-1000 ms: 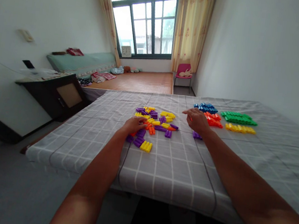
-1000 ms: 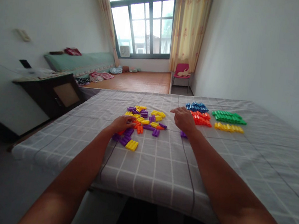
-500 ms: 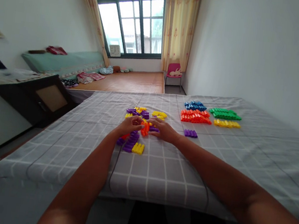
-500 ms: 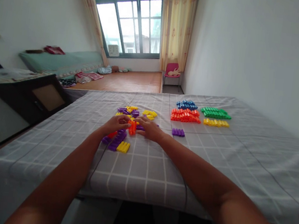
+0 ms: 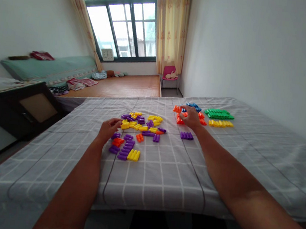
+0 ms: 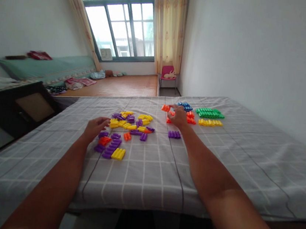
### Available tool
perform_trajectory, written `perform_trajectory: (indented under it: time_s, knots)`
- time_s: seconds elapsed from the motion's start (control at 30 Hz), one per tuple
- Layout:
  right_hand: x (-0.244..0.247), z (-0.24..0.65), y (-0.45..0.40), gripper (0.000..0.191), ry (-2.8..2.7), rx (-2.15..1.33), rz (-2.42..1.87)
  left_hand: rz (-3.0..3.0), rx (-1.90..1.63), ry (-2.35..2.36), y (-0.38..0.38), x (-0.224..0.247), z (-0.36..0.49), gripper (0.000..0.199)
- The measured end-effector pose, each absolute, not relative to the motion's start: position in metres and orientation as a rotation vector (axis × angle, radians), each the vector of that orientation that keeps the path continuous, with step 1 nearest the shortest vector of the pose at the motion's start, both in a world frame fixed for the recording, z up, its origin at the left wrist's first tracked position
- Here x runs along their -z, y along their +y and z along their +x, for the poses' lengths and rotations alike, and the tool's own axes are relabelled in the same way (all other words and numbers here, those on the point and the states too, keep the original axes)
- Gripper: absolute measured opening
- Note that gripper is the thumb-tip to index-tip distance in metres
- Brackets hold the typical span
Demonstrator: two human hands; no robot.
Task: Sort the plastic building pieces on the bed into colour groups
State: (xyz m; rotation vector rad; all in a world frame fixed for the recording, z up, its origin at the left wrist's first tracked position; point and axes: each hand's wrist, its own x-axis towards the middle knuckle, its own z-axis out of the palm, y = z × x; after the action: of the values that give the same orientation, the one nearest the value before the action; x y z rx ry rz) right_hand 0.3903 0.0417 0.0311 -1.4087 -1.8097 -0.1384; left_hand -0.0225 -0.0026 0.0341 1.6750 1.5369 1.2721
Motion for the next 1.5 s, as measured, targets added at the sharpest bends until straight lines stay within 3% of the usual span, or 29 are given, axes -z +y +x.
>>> perform_trajectory:
  time_s: [0.13, 0.4, 0.6, 0.9, 1.1, 1.33, 1.5]
  knots:
    - [-0.026, 0.433, 0.048, 0.041, -1.722, 0.151, -1.642, 1.635, -1.326, 1.579, 0.000, -0.027, -0.030, 0.046]
    - [-0.017, 0.440, 0.046, 0.038, -2.001, 0.167, -1.704, 1.732, -1.195, 1.602, 0.001, -0.021, -0.039, 0.047]
    - [-0.024, 0.417, 0.040, 0.042, -1.978, 0.291, -1.480, 2.069, -1.124, 1.486, -0.011, -0.032, -0.016, 0.036]
    - [-0.031, 0.371, 0.023, 0.028, -2.180, 0.258, -1.187, 2.354, -0.620, 0.969, -0.025, -0.040, 0.029, 0.021]
    - [-0.028, 0.350, 0.021, 0.029, -2.216, 0.151, -1.024, 2.316, -0.549, 1.051, -0.021, -0.037, 0.024, 0.027]
    - [-0.032, 0.316, 0.003, 0.025, -2.293, -0.063, -0.806, 2.188, -0.801, 1.289, -0.015, -0.030, 0.031, 0.036]
    - [-0.026, 0.294, -0.006, 0.044, -2.313, -0.292, -0.680, 1.794, -0.883, 1.084, -0.018, -0.031, 0.044, 0.042]
